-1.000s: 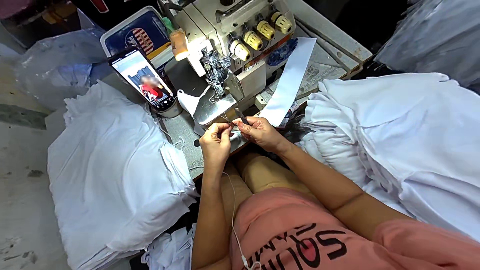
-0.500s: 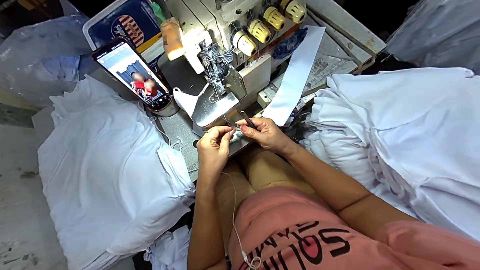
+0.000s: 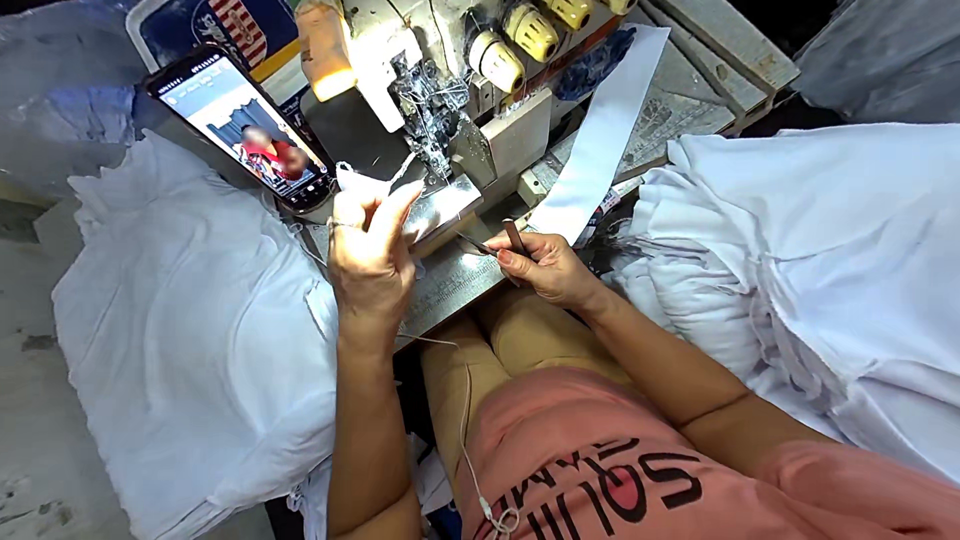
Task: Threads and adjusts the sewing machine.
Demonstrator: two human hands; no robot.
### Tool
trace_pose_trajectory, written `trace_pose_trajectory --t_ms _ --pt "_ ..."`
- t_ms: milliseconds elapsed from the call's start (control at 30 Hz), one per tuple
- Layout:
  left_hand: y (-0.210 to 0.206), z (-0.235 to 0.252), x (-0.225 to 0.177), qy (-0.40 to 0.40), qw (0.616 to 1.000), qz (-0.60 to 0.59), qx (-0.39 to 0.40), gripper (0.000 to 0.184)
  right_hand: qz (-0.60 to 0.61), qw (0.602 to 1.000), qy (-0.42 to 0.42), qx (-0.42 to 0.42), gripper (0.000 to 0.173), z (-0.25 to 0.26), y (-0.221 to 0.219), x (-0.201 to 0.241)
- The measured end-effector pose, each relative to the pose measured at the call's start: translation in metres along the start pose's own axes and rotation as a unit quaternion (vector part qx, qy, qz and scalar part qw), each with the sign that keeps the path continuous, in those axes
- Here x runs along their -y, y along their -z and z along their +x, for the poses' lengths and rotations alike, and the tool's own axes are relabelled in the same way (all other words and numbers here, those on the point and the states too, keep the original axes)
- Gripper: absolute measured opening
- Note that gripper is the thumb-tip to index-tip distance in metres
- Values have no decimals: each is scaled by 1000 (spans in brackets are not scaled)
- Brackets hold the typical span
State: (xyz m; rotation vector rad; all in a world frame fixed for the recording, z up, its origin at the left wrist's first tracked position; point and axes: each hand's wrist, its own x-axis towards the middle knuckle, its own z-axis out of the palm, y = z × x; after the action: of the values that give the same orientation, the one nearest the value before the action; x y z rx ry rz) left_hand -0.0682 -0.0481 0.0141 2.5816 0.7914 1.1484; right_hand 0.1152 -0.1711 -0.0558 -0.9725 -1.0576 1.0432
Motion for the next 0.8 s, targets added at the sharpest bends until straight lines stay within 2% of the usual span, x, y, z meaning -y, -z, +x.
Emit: trace_pose_trajectory --t_ms 133,267,367,533,633,733,800 --pt "-13 27 10 -86 992 87 41 43 28 999 3 16 21 -5 4 1" --pt "-19 44 14 -128 977 135 103 33 23 999 25 -21 22 -8 7 4" --pt "-20 42 22 -152 976 131 80 19 -8 996 51 -71 24 -7 7 8" --pt "-20 29 20 -193 980 55 9 14 -53 991 69 -100 26 -6 -1 16" --pt "-22 27 17 -172 985 -17 -6 14 -50 992 79 -89 25 -9 -9 15" --pt "-22 26 11 -113 992 -48 -23 14 -80 988 100 -81 26 -11 -14 10" --pt "-17 22 -1 -63 994 -90 -8 11 -119 982 121 -85 28 -11 -16 6"
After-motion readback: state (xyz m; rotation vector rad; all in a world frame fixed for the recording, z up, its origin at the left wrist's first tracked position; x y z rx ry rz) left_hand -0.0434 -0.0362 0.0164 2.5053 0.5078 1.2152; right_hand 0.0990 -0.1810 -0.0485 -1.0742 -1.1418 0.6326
